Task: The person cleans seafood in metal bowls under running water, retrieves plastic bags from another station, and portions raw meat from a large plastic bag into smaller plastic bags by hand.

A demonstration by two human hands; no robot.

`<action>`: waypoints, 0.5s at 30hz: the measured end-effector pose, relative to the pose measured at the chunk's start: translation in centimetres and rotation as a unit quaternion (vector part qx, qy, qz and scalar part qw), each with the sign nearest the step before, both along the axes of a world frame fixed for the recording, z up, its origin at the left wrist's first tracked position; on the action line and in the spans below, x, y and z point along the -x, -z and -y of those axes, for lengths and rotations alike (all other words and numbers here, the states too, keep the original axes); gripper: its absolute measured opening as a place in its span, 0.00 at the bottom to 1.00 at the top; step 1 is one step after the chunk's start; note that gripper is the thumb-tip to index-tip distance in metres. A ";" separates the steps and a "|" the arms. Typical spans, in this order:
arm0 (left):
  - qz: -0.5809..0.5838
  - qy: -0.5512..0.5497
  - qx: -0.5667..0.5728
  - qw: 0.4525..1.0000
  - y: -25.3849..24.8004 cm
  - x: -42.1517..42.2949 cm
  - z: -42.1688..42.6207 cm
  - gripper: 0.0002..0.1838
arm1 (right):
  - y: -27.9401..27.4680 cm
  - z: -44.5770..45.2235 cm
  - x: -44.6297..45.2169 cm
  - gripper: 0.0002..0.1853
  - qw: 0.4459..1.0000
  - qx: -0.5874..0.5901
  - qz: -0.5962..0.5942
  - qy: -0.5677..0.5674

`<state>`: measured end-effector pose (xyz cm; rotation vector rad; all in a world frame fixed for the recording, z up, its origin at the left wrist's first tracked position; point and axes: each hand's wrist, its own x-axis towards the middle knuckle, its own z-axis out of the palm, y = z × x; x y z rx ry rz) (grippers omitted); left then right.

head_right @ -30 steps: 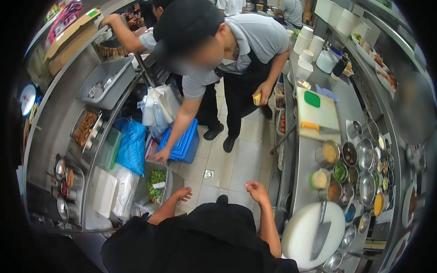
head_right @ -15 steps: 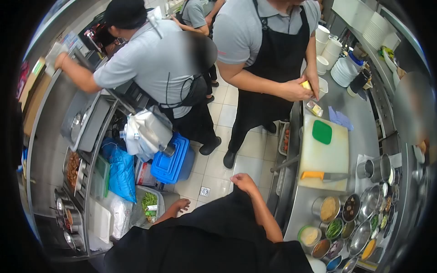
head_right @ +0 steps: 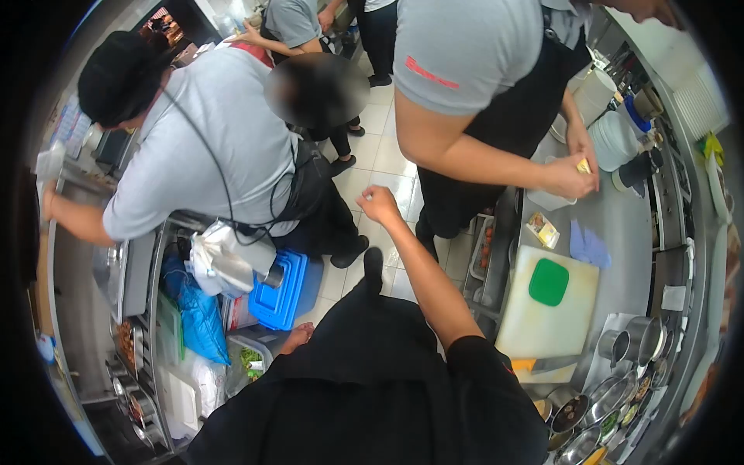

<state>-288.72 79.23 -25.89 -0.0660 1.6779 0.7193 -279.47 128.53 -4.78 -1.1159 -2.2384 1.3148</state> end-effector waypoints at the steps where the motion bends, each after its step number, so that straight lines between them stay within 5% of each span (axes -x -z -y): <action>1: -0.032 -0.005 0.018 0.999 -1.5 0.2 -2.1 0.19 | 0.2 -2.1 2.1 0.19 1.000 -0.008 -0.003 0.006; 3: -0.060 -0.012 0.034 0.998 0.2 2.6 -4.5 0.19 | 0.5 -6.2 6.7 0.20 0.999 0.023 0.045 0.009; 5: 0.185 -0.002 -0.146 0.972 6.6 7.3 -4.1 0.21 | 2.3 -10.5 11.2 0.20 0.994 0.056 0.090 0.013; 7: 0.086 0.041 -0.105 0.990 6.4 9.3 -8.2 0.22 | 7.6 -15.2 15.5 0.18 0.967 -0.019 0.252 0.020; 8: 0.046 0.060 -0.097 0.992 6.4 11.3 -10.9 0.23 | 9.4 -16.9 16.0 0.15 0.969 0.016 0.235 0.073; 11: -0.012 0.045 -0.099 0.994 5.5 19.2 -20.0 0.24 | 10.9 -21.3 16.7 0.15 0.915 -0.007 0.402 -0.024; 15: -0.022 -0.122 -0.230 0.965 1.3 28.7 -34.1 0.26 | 12.7 -27.4 19.7 0.14 0.915 -0.035 0.390 -0.100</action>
